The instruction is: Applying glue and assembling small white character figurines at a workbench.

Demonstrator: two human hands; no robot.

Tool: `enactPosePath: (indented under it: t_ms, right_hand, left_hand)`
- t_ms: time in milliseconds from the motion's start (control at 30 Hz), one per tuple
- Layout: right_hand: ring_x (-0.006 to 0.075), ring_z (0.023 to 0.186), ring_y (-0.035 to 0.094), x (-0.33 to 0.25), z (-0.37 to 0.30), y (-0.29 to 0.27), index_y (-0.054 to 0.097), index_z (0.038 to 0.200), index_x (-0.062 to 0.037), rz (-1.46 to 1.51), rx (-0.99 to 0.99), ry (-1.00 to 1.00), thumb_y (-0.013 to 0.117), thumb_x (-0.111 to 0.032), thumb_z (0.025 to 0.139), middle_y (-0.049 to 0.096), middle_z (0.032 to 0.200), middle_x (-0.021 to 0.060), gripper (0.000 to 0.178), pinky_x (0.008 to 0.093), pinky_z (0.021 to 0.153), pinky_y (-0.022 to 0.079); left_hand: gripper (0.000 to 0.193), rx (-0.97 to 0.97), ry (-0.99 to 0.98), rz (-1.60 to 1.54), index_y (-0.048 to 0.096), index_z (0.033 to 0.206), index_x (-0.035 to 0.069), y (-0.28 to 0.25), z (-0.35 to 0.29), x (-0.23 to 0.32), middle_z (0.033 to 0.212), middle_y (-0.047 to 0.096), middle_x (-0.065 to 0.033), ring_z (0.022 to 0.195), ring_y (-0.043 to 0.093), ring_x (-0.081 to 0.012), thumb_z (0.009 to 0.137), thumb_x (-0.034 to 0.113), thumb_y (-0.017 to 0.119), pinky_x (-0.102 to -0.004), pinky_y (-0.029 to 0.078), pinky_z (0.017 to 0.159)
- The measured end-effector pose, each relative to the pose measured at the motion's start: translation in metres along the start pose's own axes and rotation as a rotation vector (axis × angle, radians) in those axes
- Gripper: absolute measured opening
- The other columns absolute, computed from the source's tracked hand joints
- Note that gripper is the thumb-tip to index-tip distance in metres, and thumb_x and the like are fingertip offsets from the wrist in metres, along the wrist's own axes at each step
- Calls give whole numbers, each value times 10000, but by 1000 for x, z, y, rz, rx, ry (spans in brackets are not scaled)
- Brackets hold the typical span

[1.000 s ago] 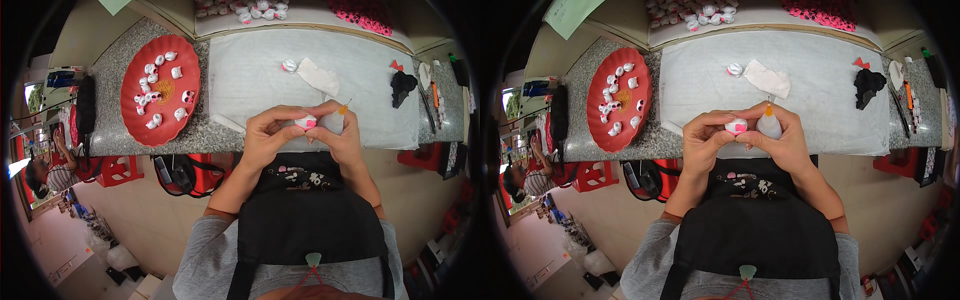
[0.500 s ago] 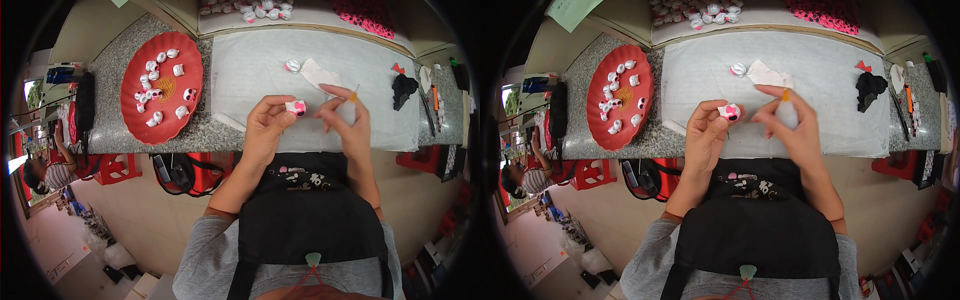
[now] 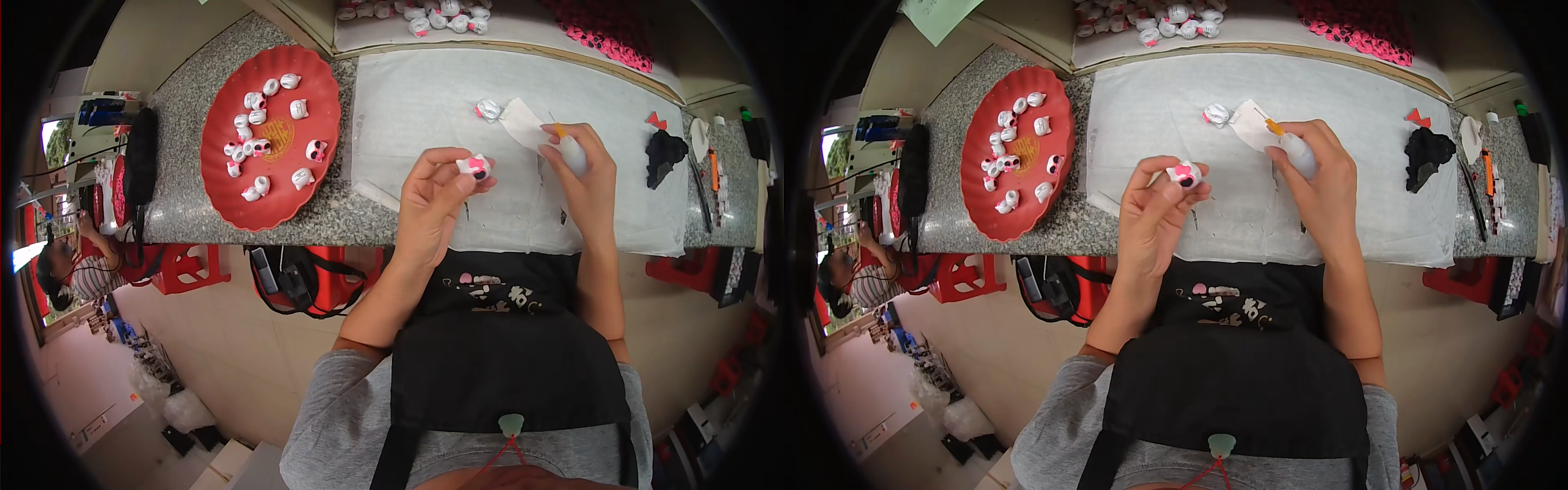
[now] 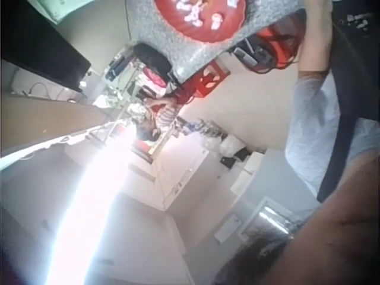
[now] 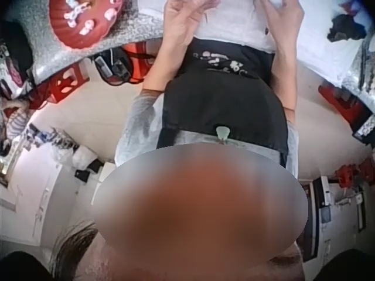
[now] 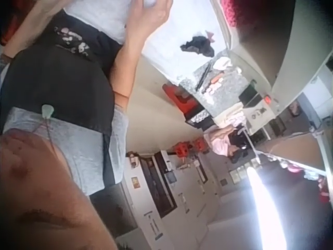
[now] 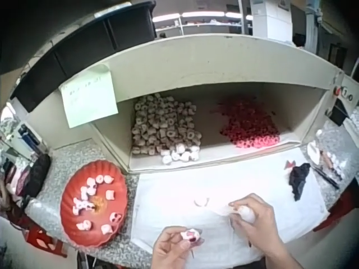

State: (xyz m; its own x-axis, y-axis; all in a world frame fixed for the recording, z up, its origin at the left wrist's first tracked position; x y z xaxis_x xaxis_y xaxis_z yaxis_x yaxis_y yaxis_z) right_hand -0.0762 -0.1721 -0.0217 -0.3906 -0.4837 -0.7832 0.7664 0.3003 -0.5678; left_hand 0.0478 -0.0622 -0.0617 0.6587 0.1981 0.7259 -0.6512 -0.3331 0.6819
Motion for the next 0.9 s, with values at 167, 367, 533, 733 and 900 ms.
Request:
enactPosePath:
  t_ms: [167, 367, 533, 733, 900]
  right_hand:
    - [74, 663, 437, 1, -1, 3, 543, 831, -9, 219, -26, 87, 541, -6, 691, 487, 713, 6, 140, 183, 637, 348]
    - [76, 648, 462, 11, -6, 4, 535, 853, -39, 371, -57, 185, 565, -27, 682, 501, 717, -1, 174, 190, 594, 366]
    - [63, 630, 432, 7, -9, -2, 434, 966, -12, 406, 60, 13, 498, -3, 693, 454, 828, 37, 280, 164, 564, 341]
    - [136, 688, 472, 11, -29, -8, 338, 1021, 1, 653, -75, 209, 412, -5, 708, 394, 967, 99, 322, 202, 453, 398]
    - [158, 690, 477, -2, -27, -25, 392, 973, 22, 746, 25, 164, 442, -67, 748, 424, 920, 100, 247, 249, 494, 427]
  left_hand:
    - [195, 226, 258, 20, 473, 948, 0, -33, 2, 50, 913, 520, -147, 854, 515, -191, 753, -9, 474, -326, 439, 765]
    - [287, 558, 727, 1383, 487, 980, -21, -38, -8, 147, 961, 524, -126, 889, 500, -196, 706, 27, 558, -280, 395, 757]
    - [289, -55, 723, 1546, 536, 942, 46, 19, 33, 92, 998, 513, -127, 947, 473, -271, 658, -4, 555, -315, 376, 794]
    - [294, -386, 608, 1684, 527, 948, 32, 40, 62, 21, 960, 526, -77, 856, 508, -267, 657, -11, 545, -304, 418, 739]
    - [255, -127, 287, 1118, 493, 925, 8, 27, 50, 33, 848, 532, -61, 724, 524, -115, 682, -1, 569, -225, 437, 600]
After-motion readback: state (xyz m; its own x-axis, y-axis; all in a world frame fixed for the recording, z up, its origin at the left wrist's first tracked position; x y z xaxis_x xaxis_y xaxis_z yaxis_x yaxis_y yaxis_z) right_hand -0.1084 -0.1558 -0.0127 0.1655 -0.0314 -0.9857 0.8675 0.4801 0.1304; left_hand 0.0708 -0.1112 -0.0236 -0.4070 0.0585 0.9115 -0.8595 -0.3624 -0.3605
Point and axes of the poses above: each hand's wrist, its own z-axis towards the middle knuckle, its own y-axis out of the palm, x = y × z, the point moved 7 cm from there along z, towards the middle knuckle
